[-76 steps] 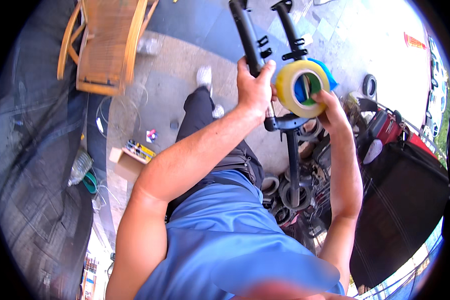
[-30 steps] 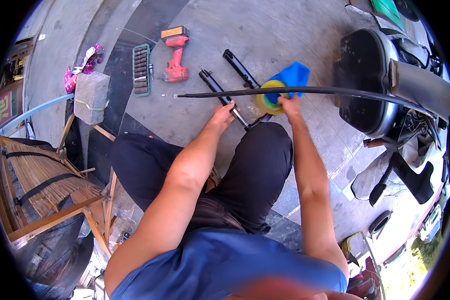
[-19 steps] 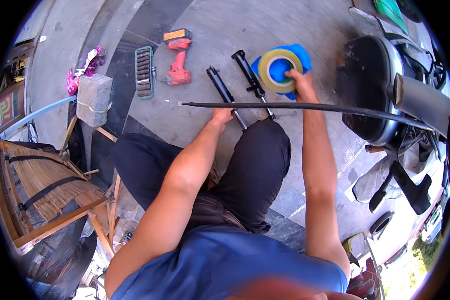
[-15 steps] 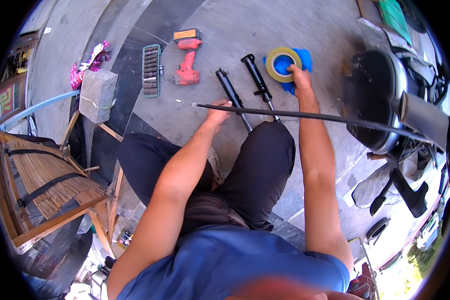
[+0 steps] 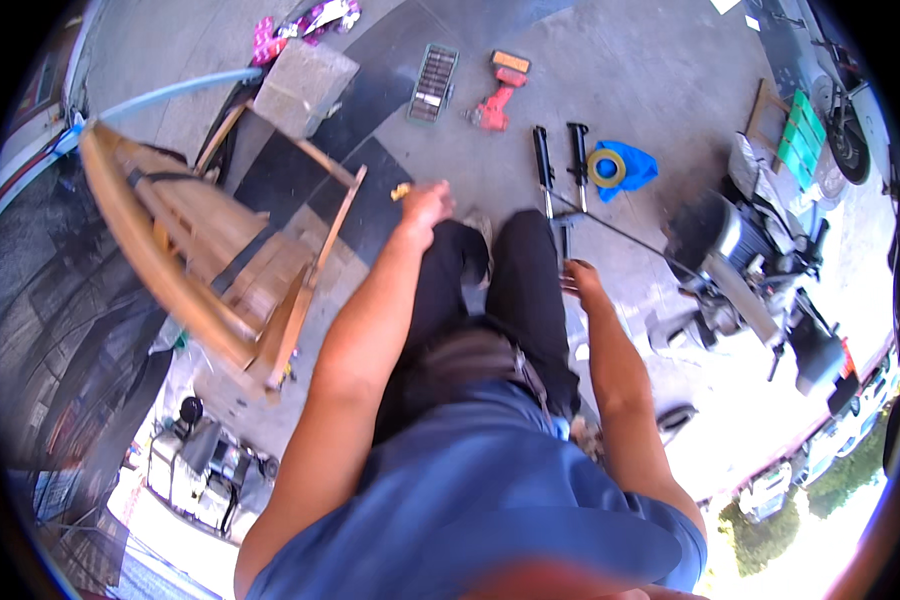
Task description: The person retrieves an impact wrench and a socket set from a toolbox, gathers motorcycle forks and adhesive tape from a storage area, and begins assembling the fork components by hand while sitting.
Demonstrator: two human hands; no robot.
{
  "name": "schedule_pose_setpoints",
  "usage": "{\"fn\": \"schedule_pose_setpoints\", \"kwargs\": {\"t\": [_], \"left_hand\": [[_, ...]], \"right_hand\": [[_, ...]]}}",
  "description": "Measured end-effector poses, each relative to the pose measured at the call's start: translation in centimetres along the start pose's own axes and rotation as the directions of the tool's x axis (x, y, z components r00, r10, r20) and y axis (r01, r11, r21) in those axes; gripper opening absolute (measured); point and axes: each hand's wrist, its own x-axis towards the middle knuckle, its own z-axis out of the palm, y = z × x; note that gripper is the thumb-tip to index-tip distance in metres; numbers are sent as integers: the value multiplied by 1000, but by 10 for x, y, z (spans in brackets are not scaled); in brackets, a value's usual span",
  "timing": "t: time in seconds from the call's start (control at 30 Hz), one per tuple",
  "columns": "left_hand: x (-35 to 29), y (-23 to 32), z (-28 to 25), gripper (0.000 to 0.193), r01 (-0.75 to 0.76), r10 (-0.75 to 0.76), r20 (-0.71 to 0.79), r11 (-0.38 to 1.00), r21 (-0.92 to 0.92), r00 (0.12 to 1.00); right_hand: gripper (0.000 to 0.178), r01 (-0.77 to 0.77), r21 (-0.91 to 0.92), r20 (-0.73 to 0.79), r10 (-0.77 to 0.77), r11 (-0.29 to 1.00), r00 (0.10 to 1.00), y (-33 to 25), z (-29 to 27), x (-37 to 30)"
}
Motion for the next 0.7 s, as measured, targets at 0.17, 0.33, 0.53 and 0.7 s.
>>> {"fn": "schedule_pose_setpoints", "kwargs": {"t": [0.17,0.33,0.53,0.7], "left_hand": [[-84,138,-24,28,32,-49,-126,990,-136,991],[-109,327,-31,26,-219,221,-28,974,56,975],[-97,490,-117,28,-447,515,-142,827,341,845],[-117,495,-203,26,-182,195,-452,981,73,870]], "right_hand": [[34,81,58,352,-96,995,931,-56,51,-112],[28,212,9,254,-208,977,945,-254,40,-178],[40,16,-168,-89,-31,986,996,-532,-11,-207],[23,199,-549,-174,-343,812,923,-849,20,-218]]}}
